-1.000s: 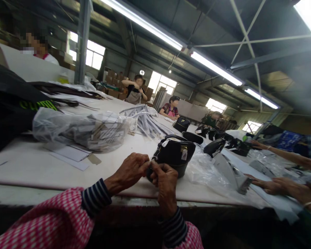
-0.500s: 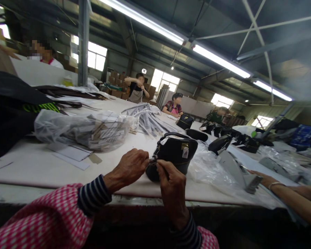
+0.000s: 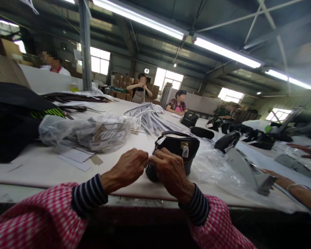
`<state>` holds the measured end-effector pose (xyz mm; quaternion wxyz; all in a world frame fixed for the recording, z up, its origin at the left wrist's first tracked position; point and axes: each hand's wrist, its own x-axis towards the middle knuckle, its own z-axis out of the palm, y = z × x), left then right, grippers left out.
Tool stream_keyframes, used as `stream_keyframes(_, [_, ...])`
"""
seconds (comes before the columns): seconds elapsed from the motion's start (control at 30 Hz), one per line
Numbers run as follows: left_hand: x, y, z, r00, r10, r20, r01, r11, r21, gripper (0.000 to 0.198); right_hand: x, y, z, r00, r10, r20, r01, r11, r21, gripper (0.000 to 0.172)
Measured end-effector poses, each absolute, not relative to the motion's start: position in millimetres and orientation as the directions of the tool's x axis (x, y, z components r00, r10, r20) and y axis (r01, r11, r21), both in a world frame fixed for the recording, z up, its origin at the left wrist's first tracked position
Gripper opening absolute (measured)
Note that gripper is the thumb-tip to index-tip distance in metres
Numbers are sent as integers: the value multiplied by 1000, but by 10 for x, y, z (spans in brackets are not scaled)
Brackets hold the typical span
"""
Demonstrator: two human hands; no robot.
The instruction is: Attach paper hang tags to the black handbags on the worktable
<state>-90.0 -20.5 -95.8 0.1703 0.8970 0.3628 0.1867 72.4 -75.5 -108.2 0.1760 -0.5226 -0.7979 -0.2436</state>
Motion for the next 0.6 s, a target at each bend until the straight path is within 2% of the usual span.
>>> stream_keyframes(0.13, [-873,-148,-937,679,719,149,473,-584,660,27,790,-679,-1151,-459,678,575,886,394,243,13])
stream_keyframes(0.23, [-843,-117,-980,617,786,42,450,-396,800,23,813,-628,-1269,-471,581,663,877,391,280,16])
stream_keyframes(0.37, [-802,-158,-1076,515,852,-94,401,-143,905,22,804,-564,-1476,-431,431,793,882,386,270,20])
stream_keyframes(0.43, [-787,-212,-1090,465,878,-111,405,-99,909,23,798,-539,-1554,-415,381,826,880,397,259,22])
stream_keyframes(0.47, [-781,-243,-1085,448,890,-81,423,-131,897,24,799,-533,-1578,-410,373,832,880,402,253,21])
stream_keyframes(0.53, [-769,-311,-1064,449,892,45,493,-290,820,29,808,-540,-1588,-412,387,825,876,416,243,17])
stream_keyframes(0.6, [-755,-379,-1059,468,868,164,596,-448,666,35,829,-576,-1543,-416,443,794,880,418,227,16])
